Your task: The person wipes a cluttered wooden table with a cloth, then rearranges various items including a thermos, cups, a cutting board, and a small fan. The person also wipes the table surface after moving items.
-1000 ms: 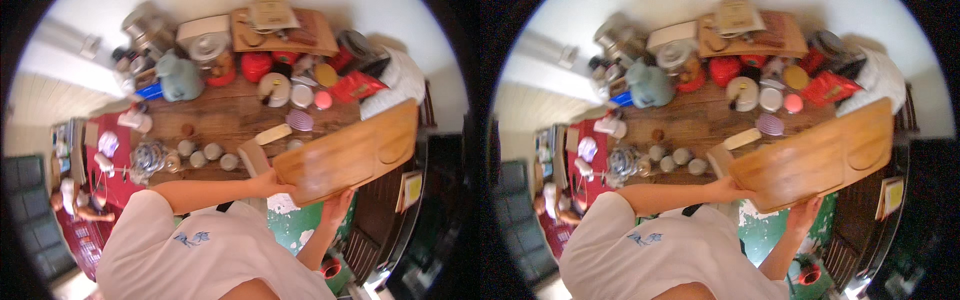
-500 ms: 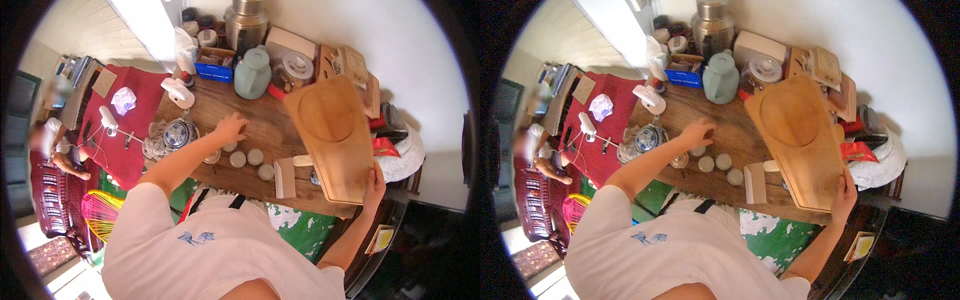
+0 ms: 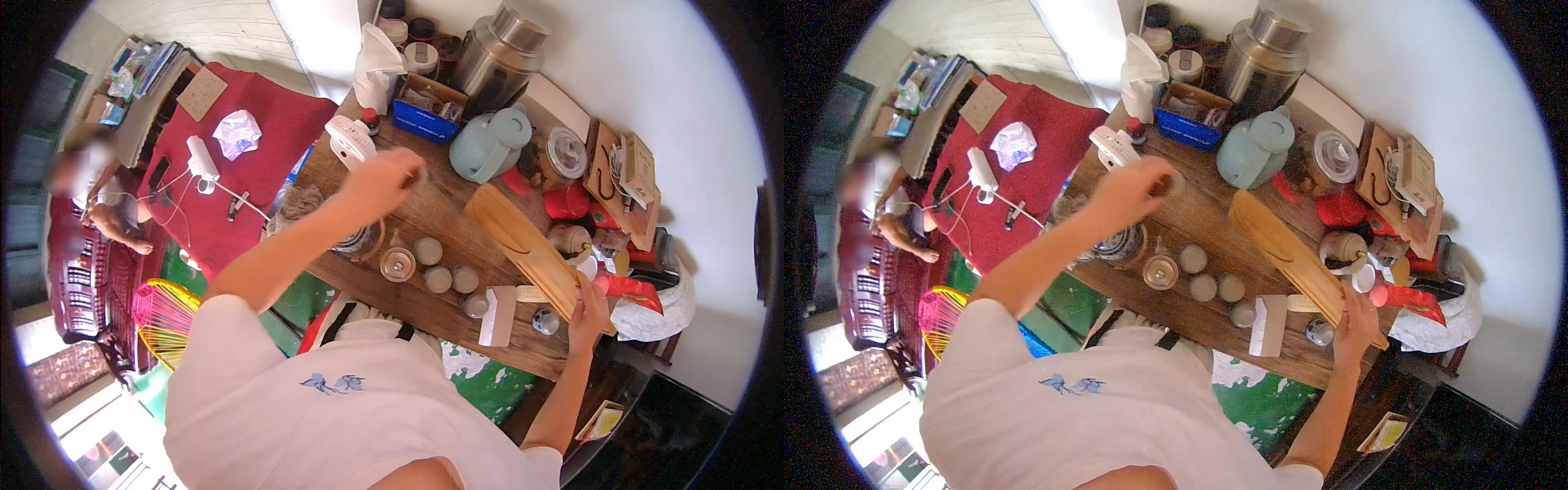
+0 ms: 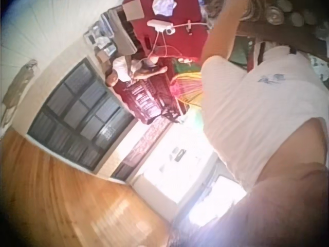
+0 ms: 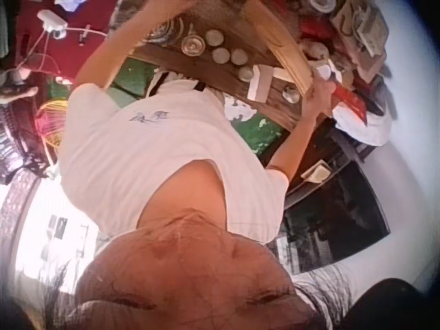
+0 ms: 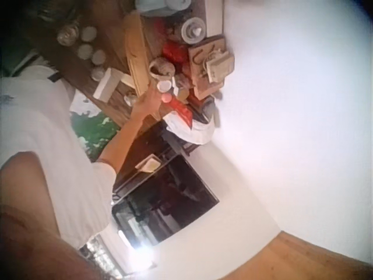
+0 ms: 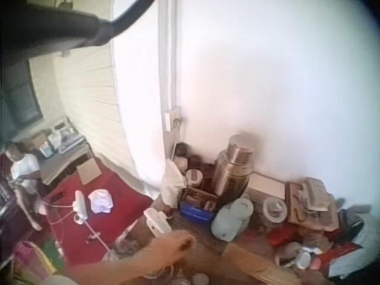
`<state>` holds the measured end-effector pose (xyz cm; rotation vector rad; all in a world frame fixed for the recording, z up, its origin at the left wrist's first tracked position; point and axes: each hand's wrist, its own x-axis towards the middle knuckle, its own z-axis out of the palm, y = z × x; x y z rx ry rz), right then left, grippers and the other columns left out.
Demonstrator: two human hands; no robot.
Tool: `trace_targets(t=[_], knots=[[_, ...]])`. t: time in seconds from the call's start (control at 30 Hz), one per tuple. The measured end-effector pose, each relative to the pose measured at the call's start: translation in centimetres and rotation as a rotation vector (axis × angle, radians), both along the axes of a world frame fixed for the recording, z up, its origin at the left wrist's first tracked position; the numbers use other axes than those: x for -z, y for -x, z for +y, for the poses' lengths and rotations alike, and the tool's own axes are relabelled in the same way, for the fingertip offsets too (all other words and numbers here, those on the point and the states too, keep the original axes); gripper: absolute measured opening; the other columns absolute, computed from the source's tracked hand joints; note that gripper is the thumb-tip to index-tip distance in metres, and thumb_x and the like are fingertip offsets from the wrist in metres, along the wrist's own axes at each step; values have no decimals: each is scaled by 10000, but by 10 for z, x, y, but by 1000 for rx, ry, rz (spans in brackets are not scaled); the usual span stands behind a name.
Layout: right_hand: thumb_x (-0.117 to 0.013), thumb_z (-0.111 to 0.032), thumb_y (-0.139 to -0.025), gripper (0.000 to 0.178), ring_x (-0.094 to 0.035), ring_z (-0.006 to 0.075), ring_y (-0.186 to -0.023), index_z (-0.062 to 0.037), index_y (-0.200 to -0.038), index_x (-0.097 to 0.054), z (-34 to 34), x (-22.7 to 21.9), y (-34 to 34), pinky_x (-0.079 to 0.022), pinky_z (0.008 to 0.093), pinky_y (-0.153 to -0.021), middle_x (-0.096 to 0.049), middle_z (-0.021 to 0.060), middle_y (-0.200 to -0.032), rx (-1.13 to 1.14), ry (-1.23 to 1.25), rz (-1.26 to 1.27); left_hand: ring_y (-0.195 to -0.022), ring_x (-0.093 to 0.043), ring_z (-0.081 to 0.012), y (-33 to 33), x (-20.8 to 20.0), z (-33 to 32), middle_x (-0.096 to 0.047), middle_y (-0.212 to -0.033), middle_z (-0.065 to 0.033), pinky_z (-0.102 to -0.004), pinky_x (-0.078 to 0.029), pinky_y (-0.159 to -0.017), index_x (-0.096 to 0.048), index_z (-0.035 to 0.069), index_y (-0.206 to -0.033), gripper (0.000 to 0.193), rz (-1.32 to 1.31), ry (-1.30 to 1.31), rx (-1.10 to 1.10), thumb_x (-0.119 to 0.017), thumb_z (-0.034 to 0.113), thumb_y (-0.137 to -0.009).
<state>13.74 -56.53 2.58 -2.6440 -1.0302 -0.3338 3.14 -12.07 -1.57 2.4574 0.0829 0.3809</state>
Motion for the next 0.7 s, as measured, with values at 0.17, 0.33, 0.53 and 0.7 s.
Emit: trace_targets(t=[0.17,0.33,0.53,0.7], knots=[[-569,36,-797,410,-616,317,-820,-117,-1164,-669,52,27,-3,-476,387,-714,-650,133,-938,-72,-44,40,-1052,-605,-340,63,-5,102,-550,-1201,-143,-373,-526,-857,-578,72,-1112,455,87,-75,-368,-763,24,-699],[-592,21,-807,370,-601,334,-801,-109,-1146,-664,96,49,-18,-468,408,-689,-637,137,-903,-163,-69,79,-1071,-591,-345,90,88,143,-575,-1142,-152,-385,-481,-900,-536,69,-1163,532,139,61,-466,-787,68,-693],[-607,-25,-842,315,-595,341,-805,-97,-1146,-649,110,76,-46,-468,411,-703,-627,147,-889,-206,-89,181,-1002,-621,-324,66,145,122,-603,-1070,-151,-394,-498,-860,-505,84,-1175,527,241,182,-438,-763,71,-716],[-608,-53,-871,288,-641,306,-922,-77,-1153,-657,107,106,-70,-498,378,-806,-682,128,-990,-139,-150,456,-1143,-539,-340,67,138,113,-528,-1239,-158,-413,-445,-970,-478,82,-1276,686,250,34,-366,-819,125,-682]])
